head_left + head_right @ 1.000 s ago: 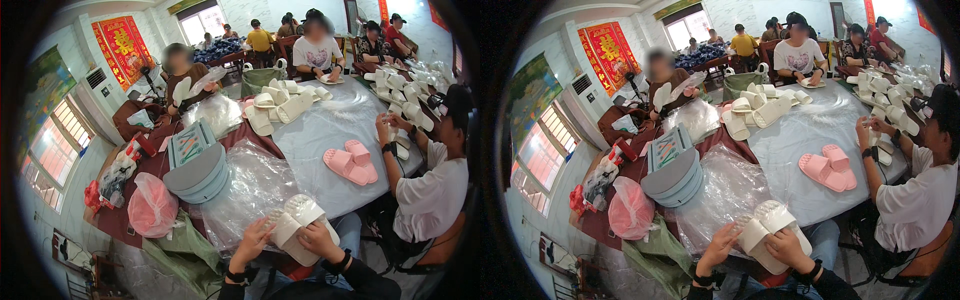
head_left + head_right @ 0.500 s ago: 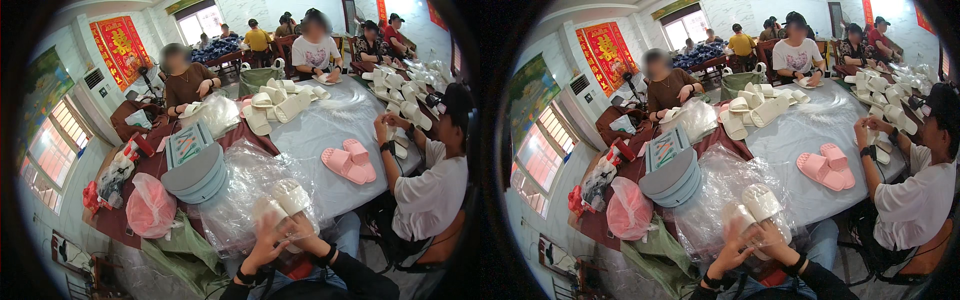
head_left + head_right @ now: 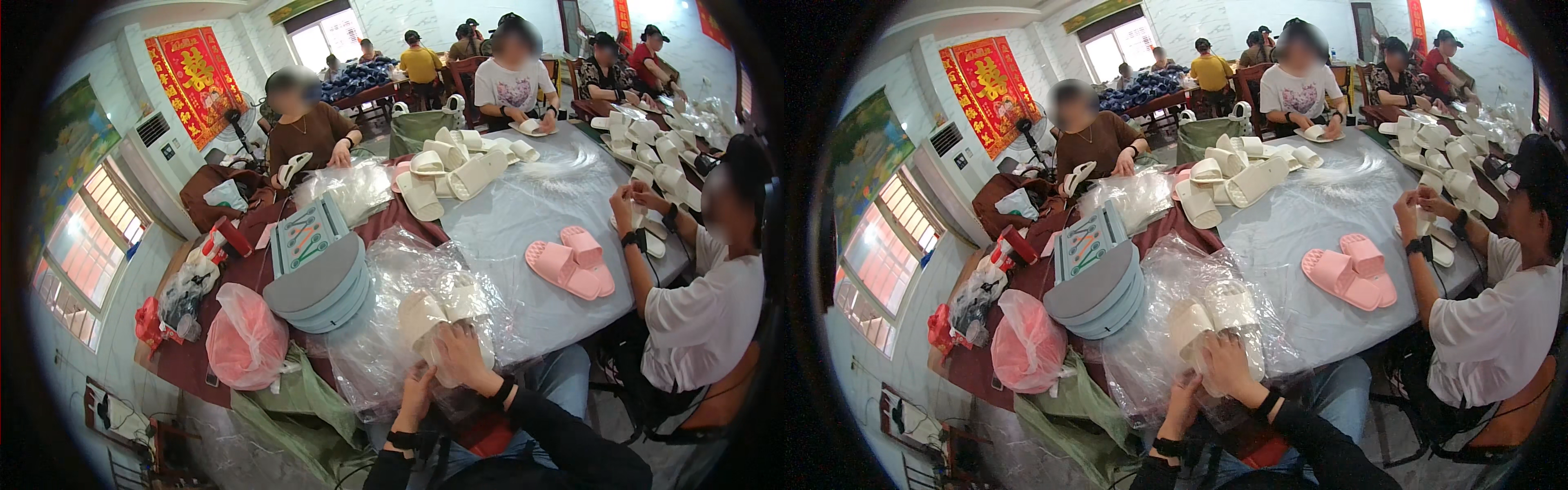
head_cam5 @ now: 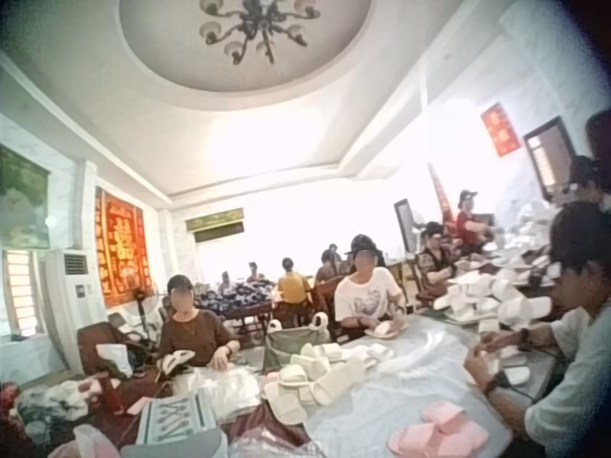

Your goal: Packaging finished slippers into plastic bags and placing them into a large collection sack.

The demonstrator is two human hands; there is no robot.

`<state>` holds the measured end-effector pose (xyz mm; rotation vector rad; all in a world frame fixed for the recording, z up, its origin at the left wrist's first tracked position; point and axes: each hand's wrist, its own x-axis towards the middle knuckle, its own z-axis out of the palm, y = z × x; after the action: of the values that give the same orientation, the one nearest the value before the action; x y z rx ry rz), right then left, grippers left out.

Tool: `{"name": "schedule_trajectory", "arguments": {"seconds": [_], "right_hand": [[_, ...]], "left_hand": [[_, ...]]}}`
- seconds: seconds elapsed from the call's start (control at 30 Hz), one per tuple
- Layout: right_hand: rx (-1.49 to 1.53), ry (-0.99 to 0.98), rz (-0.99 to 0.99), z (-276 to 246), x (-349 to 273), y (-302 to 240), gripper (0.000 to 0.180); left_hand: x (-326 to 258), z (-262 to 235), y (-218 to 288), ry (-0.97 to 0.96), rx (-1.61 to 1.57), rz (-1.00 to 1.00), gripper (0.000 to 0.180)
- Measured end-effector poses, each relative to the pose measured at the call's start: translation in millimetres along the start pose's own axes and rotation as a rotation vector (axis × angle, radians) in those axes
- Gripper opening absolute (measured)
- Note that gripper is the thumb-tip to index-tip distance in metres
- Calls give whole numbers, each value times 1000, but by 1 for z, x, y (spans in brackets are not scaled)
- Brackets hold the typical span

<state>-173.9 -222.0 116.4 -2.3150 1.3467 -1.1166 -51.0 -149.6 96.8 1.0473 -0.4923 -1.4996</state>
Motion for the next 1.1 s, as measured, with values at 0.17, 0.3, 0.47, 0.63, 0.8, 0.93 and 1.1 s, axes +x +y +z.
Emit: {"name": "schedule_trajectory", "arguments": {"seconds": [0.17, 0.3, 0.47, 0.63, 0.8, 0.93, 1.1], "right_hand": [[84, -347, 83, 4, 8, 10, 41], [88, -130, -203, 10, -15, 24, 39], [148, -225, -74, -21, -52, 10, 38], [364, -298, -152, -17, -46, 12, 39], [97, -269, -319, -2, -38, 11, 38], [-3, -112, -78, -7, -47, -1, 34], [61, -379, 231, -16, -64, 2, 32]], "left_hand": [[7, -19, -10, -58, 23, -64, 37], [10, -32, -21, -140, -145, -20, 33], [9, -28, -19, -103, -214, -55, 30], [6, -20, -15, -43, -261, -25, 28], [7, -19, -12, -51, 91, 43, 33], [7, -18, -18, -62, -25, 64, 35], [9, -24, -25, -92, -40, 52, 38]]}}
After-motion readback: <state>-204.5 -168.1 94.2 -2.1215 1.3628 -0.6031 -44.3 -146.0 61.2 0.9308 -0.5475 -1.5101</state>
